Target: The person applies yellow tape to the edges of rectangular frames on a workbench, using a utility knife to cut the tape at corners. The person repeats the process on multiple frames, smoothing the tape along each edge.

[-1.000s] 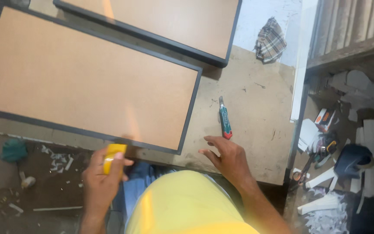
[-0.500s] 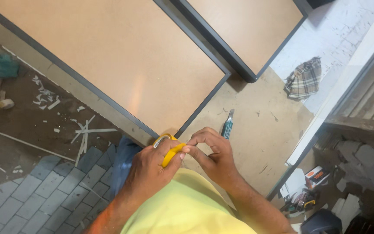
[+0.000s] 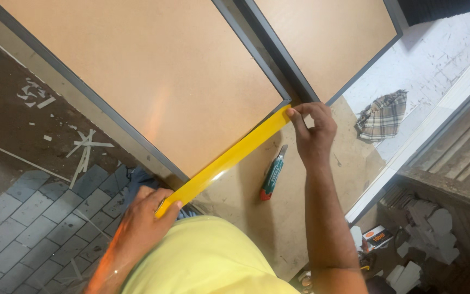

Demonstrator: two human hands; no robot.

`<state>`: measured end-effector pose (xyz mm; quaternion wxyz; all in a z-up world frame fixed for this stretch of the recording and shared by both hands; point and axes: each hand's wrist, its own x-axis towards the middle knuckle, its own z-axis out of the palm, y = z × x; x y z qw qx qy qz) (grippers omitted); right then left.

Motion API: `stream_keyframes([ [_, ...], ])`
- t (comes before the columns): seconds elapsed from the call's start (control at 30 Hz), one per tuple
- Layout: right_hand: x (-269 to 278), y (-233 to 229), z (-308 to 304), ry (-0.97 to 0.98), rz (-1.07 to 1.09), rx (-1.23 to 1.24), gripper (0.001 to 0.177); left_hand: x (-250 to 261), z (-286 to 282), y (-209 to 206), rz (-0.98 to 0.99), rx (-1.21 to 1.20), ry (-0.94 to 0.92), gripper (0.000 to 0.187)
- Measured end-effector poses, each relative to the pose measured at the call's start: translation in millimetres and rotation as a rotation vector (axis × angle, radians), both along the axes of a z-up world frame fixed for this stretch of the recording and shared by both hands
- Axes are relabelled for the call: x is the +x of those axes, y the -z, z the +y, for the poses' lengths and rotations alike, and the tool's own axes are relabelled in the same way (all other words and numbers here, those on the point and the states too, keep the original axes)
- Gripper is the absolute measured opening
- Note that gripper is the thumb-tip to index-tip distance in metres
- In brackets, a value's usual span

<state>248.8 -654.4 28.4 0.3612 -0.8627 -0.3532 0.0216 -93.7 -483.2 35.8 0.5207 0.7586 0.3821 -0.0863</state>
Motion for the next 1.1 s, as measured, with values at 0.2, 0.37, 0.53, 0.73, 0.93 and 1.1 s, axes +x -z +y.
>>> stream_keyframes([
  [0.2, 15, 16, 22, 0.022, 0.114, 0.065, 0.008, 16, 4, 8, -0.01, -0.252, -0.093, 0.031],
  [0.37, 22, 21, 21, 0.031, 0.06, 0.017, 0.01, 31, 13, -5, 0.122, -0.341, -0.099, 0.029],
  [0.53, 22, 25, 21, 0.009, 0.035, 0.043, 0.011, 34, 14, -4, 0.131, -0.335, -0.127, 0.028],
  [0.73, 22, 25, 21, 0.015, 0.014, 0.024, 0.011, 30, 10, 0, 0.097, -0.357, -0.16, 0.026],
  [0.93, 21, 22, 22, 0.02, 0.047, -0.004, 0.012, 29, 7, 1, 0.066, -0.363, -0.18, 0.027],
  [1.1, 19, 22, 23, -0.034, 0.039, 0.042, 0.012, 29, 7, 0, 0.078, -0.339, -0.175, 0.028],
])
